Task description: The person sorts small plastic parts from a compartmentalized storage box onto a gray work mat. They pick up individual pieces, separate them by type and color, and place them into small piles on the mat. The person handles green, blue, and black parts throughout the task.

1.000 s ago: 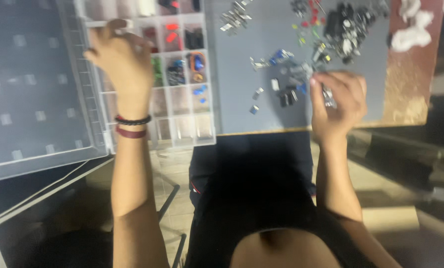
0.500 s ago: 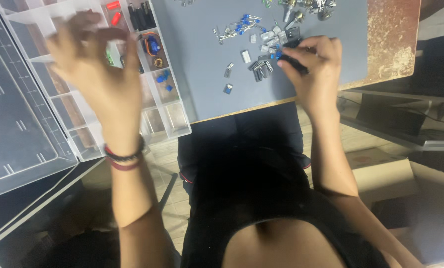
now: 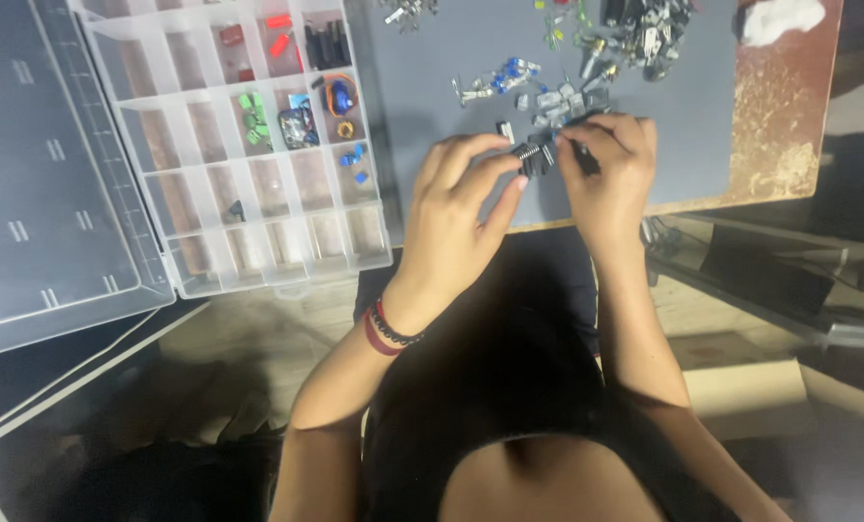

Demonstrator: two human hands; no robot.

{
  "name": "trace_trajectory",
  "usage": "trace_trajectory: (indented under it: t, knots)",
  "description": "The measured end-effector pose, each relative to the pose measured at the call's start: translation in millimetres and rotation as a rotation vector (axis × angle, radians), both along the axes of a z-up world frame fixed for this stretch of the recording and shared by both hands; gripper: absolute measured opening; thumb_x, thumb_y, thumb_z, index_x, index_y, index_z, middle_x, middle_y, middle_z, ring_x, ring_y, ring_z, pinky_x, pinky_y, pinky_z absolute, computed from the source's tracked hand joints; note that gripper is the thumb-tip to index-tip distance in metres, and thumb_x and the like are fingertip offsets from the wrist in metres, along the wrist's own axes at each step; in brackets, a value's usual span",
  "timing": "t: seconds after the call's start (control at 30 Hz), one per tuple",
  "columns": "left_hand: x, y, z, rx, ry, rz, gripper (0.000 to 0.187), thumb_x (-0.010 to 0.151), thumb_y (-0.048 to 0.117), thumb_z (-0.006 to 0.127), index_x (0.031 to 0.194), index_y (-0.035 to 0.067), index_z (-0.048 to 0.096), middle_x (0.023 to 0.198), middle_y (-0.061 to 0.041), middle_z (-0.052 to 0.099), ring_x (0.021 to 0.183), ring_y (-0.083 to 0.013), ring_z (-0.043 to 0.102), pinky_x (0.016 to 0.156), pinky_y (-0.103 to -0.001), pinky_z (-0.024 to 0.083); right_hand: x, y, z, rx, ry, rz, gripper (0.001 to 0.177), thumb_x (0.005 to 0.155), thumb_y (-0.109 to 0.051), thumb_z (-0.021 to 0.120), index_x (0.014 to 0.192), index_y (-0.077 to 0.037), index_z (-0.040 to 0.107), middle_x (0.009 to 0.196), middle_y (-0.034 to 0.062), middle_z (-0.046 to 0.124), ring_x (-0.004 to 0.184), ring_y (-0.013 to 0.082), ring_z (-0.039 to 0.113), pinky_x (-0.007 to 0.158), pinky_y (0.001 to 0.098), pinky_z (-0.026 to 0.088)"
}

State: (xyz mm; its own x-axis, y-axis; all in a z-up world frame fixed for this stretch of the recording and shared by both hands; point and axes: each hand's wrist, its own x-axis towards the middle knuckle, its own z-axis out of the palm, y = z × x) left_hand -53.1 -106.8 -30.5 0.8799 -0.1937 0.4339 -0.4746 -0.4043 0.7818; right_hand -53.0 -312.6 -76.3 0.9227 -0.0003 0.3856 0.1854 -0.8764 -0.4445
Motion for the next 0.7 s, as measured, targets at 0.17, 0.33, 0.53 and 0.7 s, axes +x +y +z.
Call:
trace_trajectory:
  t: [0.17, 0.33, 0.53, 0.7]
  knots:
    - [3.3, -3.8, -19.0, 0.046, 0.033, 0.015, 0.011, 0.097, 0.016, 0.07, 0.104, 0.008, 0.072, 0.113, -0.005, 0.065, 0.105, -0.0313, 0.066, 0.088, -0.045, 0.054, 1.2, 6.9, 6.6, 0.036, 0.019, 0.005, 0.014, 0.091, 0.005, 0.086, 0.095, -0.003, 0.076, 0.096, 0.0083, 0.064, 0.091, 0.028, 0.058, 0.082, 0.0387, 0.051]
    - [0.1, -9.2, -34.6, 0.067, 0.109, 0.007, 0.011, 0.097, 0.016, 0.069, 0.104, 0.007, 0.072, 0.109, -0.005, 0.066, 0.102, -0.0307, 0.068, 0.084, -0.044, 0.055, -2.7, -1.8, -4.5, 0.082, 0.042, -0.033, 0.014, 0.097, 0.01, 0.077, 0.1, -0.001, 0.069, 0.092, 0.0111, 0.067, 0.085, 0.0283, 0.059, 0.078, 0.0387, 0.051]
    - [5.0, -6.5, -30.8, 0.049, 0.129, -0.019, 0.01, 0.096, 0.013, 0.071, 0.103, 0.006, 0.072, 0.108, -0.008, 0.066, 0.104, -0.0334, 0.067, 0.086, -0.044, 0.056, -3.0, -7.6, -1.4, 0.103, 0.081, -0.005, 0.013, 0.095, -0.001, 0.087, 0.099, -0.003, 0.075, 0.087, 0.0118, 0.071, 0.078, 0.0309, 0.063, 0.075, 0.0408, 0.053]
    - [8.0, -2.8, -26.2, 0.05, 0.157, -0.007, 0.01, 0.097, 0.011, 0.07, 0.105, 0.006, 0.072, 0.109, -0.009, 0.067, 0.106, -0.0328, 0.067, 0.087, -0.044, 0.056, -6.1, -13.7, -10.2, 0.122, 0.115, -0.066, 0.015, 0.091, -0.012, 0.092, 0.099, -0.007, 0.081, 0.081, 0.0119, 0.071, 0.074, 0.0321, 0.065, 0.071, 0.0418, 0.055]
